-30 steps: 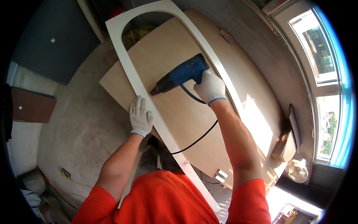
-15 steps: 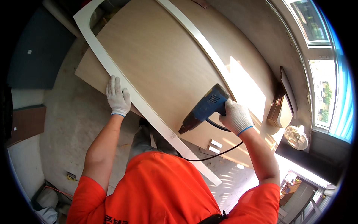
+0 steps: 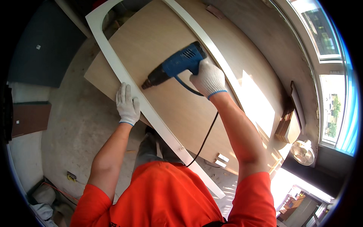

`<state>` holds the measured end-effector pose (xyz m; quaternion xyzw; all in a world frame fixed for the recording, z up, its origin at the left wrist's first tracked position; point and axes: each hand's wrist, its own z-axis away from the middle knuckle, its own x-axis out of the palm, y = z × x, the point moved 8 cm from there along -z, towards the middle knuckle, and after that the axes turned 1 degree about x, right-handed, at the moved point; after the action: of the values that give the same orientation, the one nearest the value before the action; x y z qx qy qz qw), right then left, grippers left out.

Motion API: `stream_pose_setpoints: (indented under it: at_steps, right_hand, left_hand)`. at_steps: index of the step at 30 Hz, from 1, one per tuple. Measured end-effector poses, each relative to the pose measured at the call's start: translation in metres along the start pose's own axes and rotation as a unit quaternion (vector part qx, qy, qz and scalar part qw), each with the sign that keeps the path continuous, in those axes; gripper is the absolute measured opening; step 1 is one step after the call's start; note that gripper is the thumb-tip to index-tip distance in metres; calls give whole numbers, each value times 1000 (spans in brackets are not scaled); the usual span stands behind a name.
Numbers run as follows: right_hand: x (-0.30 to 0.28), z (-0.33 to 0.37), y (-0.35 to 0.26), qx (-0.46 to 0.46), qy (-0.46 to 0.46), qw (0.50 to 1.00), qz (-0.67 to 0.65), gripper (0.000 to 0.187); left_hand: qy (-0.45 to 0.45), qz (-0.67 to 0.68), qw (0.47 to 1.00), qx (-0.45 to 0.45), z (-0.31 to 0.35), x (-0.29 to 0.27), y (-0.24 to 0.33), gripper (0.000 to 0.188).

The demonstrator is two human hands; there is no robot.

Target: The person uses a heat gun to warm a white edge banding strip on a large, curved wooden panel. They press the strip along the edge with gloved hands to ensure adhesion, then use a utility knife to trim the excess material flush with the panel's surface. The process is repeated along the curved edge of the furniture piece.

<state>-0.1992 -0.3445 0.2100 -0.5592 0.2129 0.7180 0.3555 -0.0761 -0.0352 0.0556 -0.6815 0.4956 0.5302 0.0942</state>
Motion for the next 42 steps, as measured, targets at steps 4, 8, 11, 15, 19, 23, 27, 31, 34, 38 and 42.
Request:
stream_pose_setpoints:
  at_steps: [4, 8, 11, 15, 19, 23, 27, 31, 34, 38, 42]
  right_hand:
    - [-9, -51, -44, -22, 57, 998, -28, 47]
    - [-17, -72, -64, -25, 106, 991, -76, 39]
    - [-13, -69, -53, -31, 80, 994, -64, 40]
    - [-3, -18, -8, -43, 24, 999, -11, 39]
    - [12, 66, 76, -41, -19, 999, -7, 32]
    - [15, 162, 156, 26, -110, 993, 37, 38]
    - [8, 208, 196, 50, -119, 989, 67, 37]
    - [16, 191, 191, 70, -115, 991, -19, 39]
    - [40, 151, 170, 75, -55, 988, -123, 47]
    - [65, 98, 137, 111, -13, 956, -272, 57]
    - [90, 81, 124, 119, -9, 939, -323, 54]
  left_hand:
    - [-3, 1, 1000, 3, 2, 1, 0, 70]
    - [8, 4, 1000, 15, 1, -1, 3, 70]
    - [18, 4, 1000, 23, -1, -1, 5, 67]
    - [19, -1, 1000, 20, 0, 0, 4, 63]
    - [13, -14, 1000, 17, -3, 0, 6, 62]
    - [11, -17, 1000, 16, 0, 3, 6, 64]
    - [3, -25, 1000, 14, 3, 8, 2, 64]
    - [7, -30, 999, 20, 3, 7, 2, 64]
    - [17, -30, 999, 35, 4, 8, 2, 63]
    - [36, -31, 998, 47, 9, 8, -3, 61]
    - [38, -33, 998, 34, 11, 11, -7, 60]
